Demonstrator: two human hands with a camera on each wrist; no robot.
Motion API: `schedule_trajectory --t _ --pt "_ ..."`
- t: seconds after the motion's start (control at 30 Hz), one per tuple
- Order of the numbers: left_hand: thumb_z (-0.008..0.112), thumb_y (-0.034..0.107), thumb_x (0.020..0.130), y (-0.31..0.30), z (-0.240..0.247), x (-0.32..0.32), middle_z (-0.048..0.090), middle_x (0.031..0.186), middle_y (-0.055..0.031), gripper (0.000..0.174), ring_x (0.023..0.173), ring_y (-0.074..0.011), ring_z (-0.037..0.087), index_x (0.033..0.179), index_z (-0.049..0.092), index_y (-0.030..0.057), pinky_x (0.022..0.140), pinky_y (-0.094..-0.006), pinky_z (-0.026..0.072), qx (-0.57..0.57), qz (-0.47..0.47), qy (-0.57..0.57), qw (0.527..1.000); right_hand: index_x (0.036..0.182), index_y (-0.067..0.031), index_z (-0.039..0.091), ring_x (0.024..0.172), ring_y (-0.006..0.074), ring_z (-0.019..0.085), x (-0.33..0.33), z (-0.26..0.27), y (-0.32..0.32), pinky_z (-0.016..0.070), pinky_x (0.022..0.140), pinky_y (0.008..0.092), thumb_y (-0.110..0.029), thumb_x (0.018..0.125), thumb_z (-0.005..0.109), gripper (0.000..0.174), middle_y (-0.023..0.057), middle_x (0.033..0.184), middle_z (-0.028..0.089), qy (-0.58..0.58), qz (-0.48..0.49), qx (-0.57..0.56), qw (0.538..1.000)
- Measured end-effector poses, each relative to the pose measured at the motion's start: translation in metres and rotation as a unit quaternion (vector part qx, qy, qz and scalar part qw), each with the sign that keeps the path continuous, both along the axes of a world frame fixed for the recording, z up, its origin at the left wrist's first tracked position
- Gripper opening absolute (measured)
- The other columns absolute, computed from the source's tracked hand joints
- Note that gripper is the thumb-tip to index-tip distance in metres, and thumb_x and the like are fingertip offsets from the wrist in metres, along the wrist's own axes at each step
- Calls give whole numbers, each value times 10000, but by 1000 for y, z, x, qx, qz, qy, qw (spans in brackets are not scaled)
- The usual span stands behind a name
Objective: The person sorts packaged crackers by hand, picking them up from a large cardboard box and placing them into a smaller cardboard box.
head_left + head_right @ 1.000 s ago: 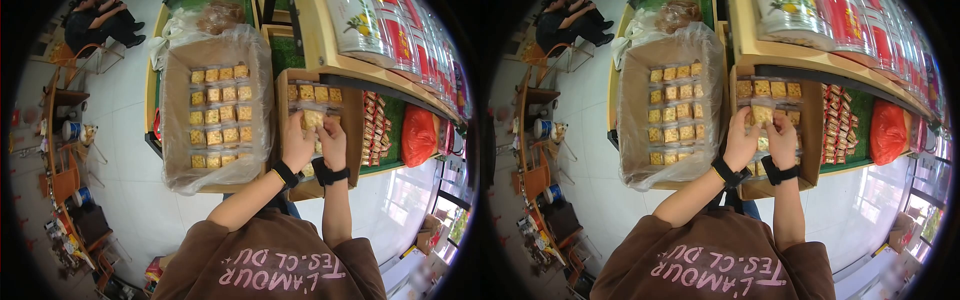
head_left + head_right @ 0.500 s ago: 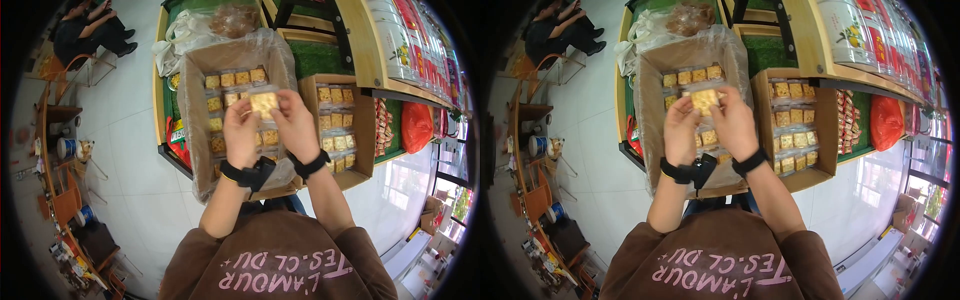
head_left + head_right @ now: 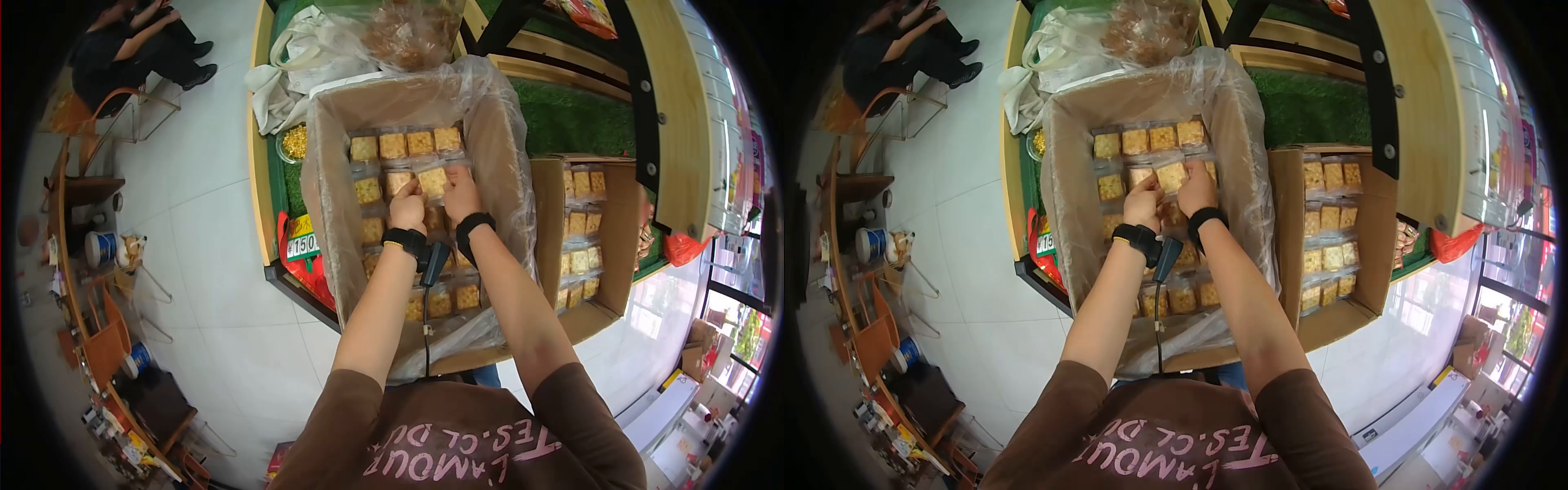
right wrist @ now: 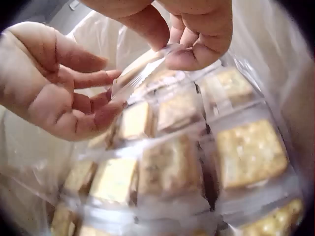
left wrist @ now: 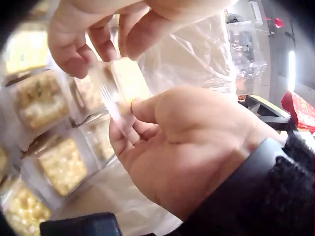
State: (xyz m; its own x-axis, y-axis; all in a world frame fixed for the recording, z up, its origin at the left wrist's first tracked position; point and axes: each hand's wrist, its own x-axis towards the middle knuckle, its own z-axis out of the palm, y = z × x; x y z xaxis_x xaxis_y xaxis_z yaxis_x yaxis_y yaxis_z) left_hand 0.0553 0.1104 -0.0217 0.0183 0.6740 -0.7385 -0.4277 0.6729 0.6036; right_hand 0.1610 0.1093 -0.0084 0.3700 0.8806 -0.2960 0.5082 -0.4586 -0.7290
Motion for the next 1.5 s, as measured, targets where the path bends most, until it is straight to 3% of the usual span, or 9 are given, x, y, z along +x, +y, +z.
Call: schedule_trajectory --t 0.57,0.67,0.73,0.87,1.0,1.03,1.17,1.27,1.5 --pt "478 -29 792 -1 -41 11 551 970 -108 354 712 -137 524 1144 457 -63 625 -247 437 43 8 91 995 1014 -30 512 957 366 427 -19 -29 -5 380 821 406 15 680 537 338 185 985 459 -166 24 27 985" --pt "495 -7 792 -4 -30 10 526 1113 -178 356 982 -219 521 1139 470 -82 818 -283 408 38 -11 87 995 1014 -17 516 980 359 412 -19 -25 -8 374 830 405 7 671 549 345 185 994 454 -185 35 40 981" --pt "496 0 792 -4 -23 9 534 1094 -174 354 967 -213 526 1136 471 -84 813 -279 410 57 -1 103 993 1005 -12 522 987 355 407 -24 -4 -8 374 831 403 1 672 548 335 186 1000 450 -181 28 24 983" --pt "488 20 816 4 30 -4 566 960 -108 290 800 -140 533 1091 498 -73 701 -229 427 92 10 41 995 1045 -30 521 1010 345 437 -33 55 -10 377 854 385 -37 718 535 327 196 1025 471 -82 41 18 996" --pt "508 75 839 -8 136 -12 571 923 -62 267 749 -105 533 1081 494 -37 647 -221 439 140 -2 -120 983 1005 -2 514 899 324 486 -34 127 -31 399 790 372 -38 733 529 274 180 961 494 76 68 166 981" --pt "479 85 849 -18 167 -11 550 1020 -108 301 930 -181 512 1114 464 -56 817 -283 412 170 -29 -111 979 970 8 520 839 319 497 -30 146 -40 401 754 386 -38 735 524 239 170 922 503 125 74 202 968" --pt "462 103 854 -65 240 12 506 1109 -110 346 1010 -179 467 1159 441 -59 881 -320 366 241 -68 -118 961 981 5 493 797 231 510 6 218 -83 431 681 299 -25 745 545 244 133 901 494 258 102 238 931" --pt "469 86 849 -98 253 50 503 1121 -100 343 1009 -167 472 1165 449 -48 888 -295 360 267 -91 -115 953 992 -9 497 821 218 525 56 227 -110 441 699 285 -20 757 533 239 125 944 493 234 151 236 931" --pt "511 183 851 -137 187 170 411 1201 -126 482 1111 -182 386 1242 344 -44 943 -289 294 214 -166 -64 960 987 15 529 860 182 544 178 176 -152 427 758 277 -30 781 514 211 110 925 574 233 36 109 966"
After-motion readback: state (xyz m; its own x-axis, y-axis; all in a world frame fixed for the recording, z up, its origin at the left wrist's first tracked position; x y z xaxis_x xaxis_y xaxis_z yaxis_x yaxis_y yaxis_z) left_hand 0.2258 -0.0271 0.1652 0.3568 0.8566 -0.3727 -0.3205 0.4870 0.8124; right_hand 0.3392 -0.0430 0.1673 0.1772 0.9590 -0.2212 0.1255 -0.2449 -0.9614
